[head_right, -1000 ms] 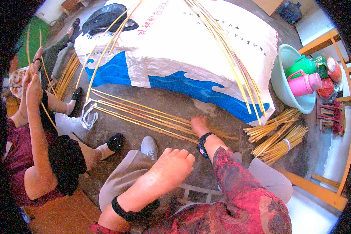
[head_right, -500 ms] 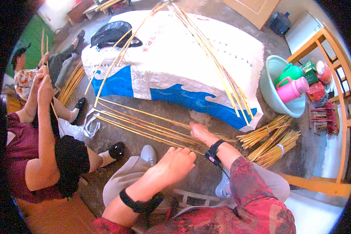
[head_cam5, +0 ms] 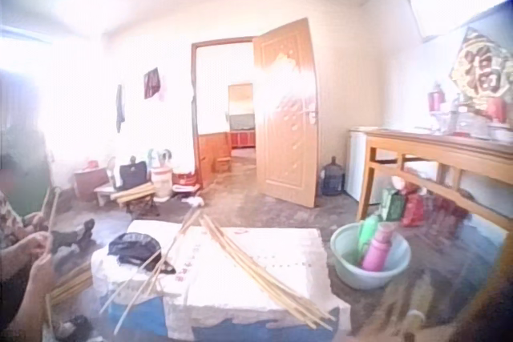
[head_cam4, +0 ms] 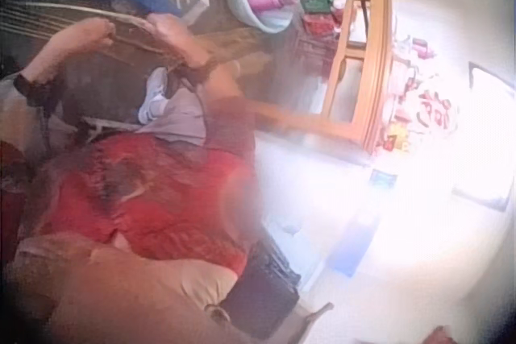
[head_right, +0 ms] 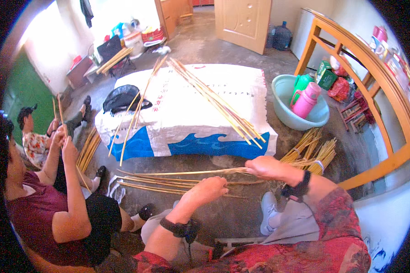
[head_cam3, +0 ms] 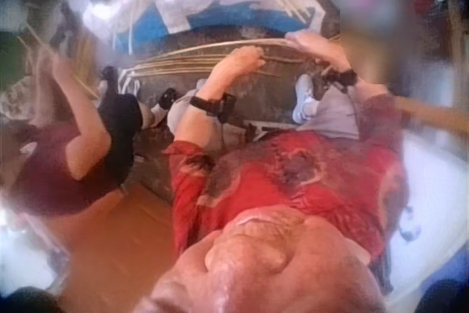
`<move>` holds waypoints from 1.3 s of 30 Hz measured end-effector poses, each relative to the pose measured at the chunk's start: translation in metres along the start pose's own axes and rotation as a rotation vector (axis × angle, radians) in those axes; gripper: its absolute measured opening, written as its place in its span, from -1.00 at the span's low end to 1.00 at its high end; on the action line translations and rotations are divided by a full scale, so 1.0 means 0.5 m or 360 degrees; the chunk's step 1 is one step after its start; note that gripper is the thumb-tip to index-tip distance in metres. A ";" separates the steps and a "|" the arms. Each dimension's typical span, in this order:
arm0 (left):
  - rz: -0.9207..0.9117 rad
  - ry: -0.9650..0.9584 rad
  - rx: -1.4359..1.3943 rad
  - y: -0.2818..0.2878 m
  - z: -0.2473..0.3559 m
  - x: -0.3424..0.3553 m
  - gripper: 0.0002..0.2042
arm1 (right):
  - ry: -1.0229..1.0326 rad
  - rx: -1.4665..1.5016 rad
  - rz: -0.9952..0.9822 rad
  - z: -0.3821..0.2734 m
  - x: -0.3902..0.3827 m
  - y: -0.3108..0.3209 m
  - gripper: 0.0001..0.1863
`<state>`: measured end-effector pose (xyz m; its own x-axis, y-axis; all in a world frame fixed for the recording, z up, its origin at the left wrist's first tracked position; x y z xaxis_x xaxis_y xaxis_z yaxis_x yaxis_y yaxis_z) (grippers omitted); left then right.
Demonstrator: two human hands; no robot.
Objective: The person manipulates multiple thin dry reeds by hand, crossing and weaving them together to form a structure.
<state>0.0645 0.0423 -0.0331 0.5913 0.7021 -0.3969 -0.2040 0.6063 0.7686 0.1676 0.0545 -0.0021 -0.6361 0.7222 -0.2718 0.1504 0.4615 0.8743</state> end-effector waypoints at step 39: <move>0.0106 -0.0105 -0.3099 0.148 -0.062 0.073 -0.73 | -0.0056 0.2597 0.0840 -0.115 0.072 -0.021 -0.69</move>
<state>0.0470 0.1243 -0.0064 0.5616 0.7528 -0.3434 -0.6416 0.1341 -0.7553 0.0998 0.0461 0.0023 -0.2559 0.9568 -0.1383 0.8931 0.1792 -0.4127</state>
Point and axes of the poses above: each hand's wrist, its own x-axis towards the middle knuckle, its own y-axis out of the back of the hand, z = x × y, the point moved 10 cm from there along x, towards the middle knuckle, and after that the axes turned 15 degrees about y, right-handed, at the moved point
